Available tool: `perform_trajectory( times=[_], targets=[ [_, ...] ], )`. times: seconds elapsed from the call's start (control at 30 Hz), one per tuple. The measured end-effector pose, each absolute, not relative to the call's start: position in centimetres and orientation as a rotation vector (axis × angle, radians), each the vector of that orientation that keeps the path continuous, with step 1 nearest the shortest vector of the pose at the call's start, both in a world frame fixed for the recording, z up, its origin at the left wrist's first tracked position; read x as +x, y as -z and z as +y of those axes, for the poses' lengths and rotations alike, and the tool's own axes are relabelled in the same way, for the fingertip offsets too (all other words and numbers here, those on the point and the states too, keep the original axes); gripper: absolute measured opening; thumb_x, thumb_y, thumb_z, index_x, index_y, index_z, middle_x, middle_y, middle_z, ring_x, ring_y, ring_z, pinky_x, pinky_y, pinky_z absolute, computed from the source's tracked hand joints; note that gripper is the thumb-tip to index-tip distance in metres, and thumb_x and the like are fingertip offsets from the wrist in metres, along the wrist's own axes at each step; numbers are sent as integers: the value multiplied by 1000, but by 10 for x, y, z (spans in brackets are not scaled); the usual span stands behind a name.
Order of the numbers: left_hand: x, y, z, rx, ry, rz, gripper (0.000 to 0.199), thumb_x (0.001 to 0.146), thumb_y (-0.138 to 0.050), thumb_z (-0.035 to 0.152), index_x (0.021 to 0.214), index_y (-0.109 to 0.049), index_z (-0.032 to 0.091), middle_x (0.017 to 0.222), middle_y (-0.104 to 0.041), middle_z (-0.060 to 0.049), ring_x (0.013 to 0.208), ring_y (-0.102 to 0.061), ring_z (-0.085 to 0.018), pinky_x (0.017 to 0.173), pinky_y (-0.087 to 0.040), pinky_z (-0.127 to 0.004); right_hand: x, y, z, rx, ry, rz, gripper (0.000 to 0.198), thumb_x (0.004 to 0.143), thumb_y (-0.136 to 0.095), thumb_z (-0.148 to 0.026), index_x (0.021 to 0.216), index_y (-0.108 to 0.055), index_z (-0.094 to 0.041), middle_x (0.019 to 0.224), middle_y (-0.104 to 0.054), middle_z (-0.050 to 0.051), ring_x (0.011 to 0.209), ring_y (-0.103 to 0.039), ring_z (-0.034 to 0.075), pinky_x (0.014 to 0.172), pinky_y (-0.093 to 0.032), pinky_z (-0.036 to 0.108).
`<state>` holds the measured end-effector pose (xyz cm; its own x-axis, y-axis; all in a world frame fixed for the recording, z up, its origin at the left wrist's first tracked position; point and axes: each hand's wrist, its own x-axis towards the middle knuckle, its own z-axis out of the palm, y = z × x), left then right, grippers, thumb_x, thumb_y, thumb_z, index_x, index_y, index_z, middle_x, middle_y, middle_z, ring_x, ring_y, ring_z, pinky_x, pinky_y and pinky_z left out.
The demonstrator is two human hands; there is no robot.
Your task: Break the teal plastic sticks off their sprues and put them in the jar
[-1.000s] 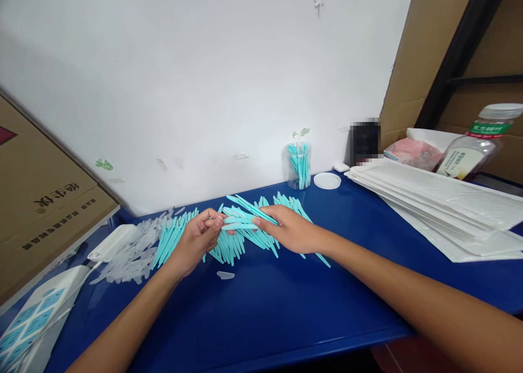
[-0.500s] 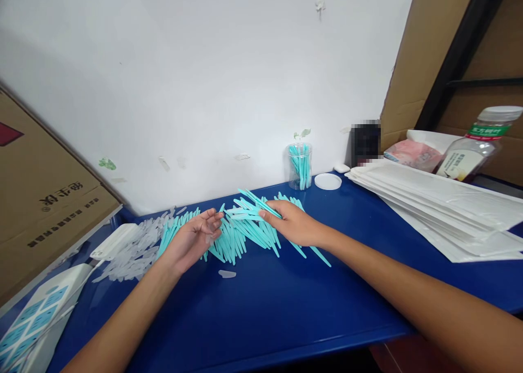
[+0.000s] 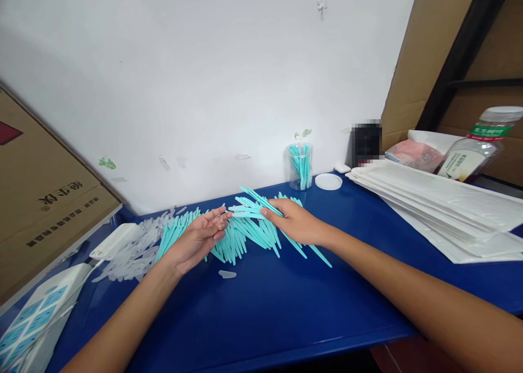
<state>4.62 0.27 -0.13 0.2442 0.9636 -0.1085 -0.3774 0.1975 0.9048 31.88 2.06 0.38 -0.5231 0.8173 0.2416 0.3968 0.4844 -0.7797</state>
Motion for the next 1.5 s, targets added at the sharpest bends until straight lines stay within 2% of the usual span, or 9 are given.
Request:
perform_trajectory(
  times=[0.17, 0.27, 0.33, 0.5, 0.7, 0.8, 1.03, 1.27, 1.5],
  targets=[
    [47, 3, 0, 1029, -1067, 896, 34, 87, -81, 24, 112, -60, 16, 98, -68, -7, 52, -39, -3, 40, -28, -15, 320, -6, 21, -1003, -915, -2103, 49, 104, -40, -63, 77, -43, -22, 70, -39, -3, 65, -38, 14, 63, -33, 29],
    [47, 1, -2, 1100, -1082, 921, 29, 91, -76, 34, 104, -54, 20, 86, -63, 1, 43, -24, -2, 34, -16, -14, 321, -4, 22, -1003, -898, -2103, 51, 104, -39, -64, 77, -43, -22, 71, -40, -3, 66, -38, 15, 63, -33, 29],
    [47, 0, -3, 1131, -1083, 948, 27, 93, -72, 36, 104, -52, 22, 81, -60, 4, 41, -20, -2, 32, -14, -15, 323, -3, 22, -996, -899, -2105, 51, 105, -38, -64, 77, -43, -22, 71, -40, -3, 67, -39, 15, 64, -33, 29],
    [46, 0, -2, 1131, -1080, 987, 27, 91, -73, 33, 108, -56, 21, 82, -57, 4, 46, -22, -3, 38, -18, -16, 322, -5, 22, -986, -918, -2099, 52, 104, -40, -66, 75, -42, -22, 69, -39, -4, 64, -37, 14, 64, -34, 29],
    [45, -3, -4, 1144, -1001, 998, 38, 88, -79, 29, 123, -69, 18, 118, -69, -11, 64, -43, -8, 62, -40, -25, 321, -7, 22, -1002, -968, -2085, 52, 104, -42, -66, 76, -43, -22, 67, -41, -4, 60, -37, 12, 60, -33, 28],
    [45, -6, -4, 1170, -1000, 979, 43, 87, -81, 32, 127, -70, 18, 121, -72, -15, 67, -46, -10, 67, -38, -27, 322, -7, 23, -1002, -973, -2082, 52, 104, -42, -66, 77, -44, -21, 67, -41, -4, 59, -36, 12, 58, -32, 27],
    [41, -1, 0, 1284, -1044, 1042, 55, 86, -82, 39, 136, -69, 21, 114, -76, -12, 66, -45, -9, 68, -36, -26, 324, -12, 21, -1013, -989, -2095, 52, 104, -43, -65, 76, -44, -21, 67, -40, -4, 59, -36, 12, 58, -33, 27],
    [39, 0, 0, 1366, -1112, 1150, 47, 90, -77, 43, 128, -71, 17, 114, -78, -15, 70, -48, -12, 71, -40, -26, 326, -9, 23, -1005, -1005, -2109, 51, 103, -44, -66, 79, -47, -21, 69, -41, -4, 60, -36, 12, 59, -33, 28],
    [43, 0, 3, 1263, -1197, 1080, 40, 89, -78, 37, 121, -72, 14, 120, -76, -19, 80, -58, -14, 65, -37, -25, 326, -7, 24, -966, -925, -2201, 55, 105, -41, -64, 98, -71, -18, 73, -48, -1, 71, -47, 17, 71, -39, 31]
  ],
)
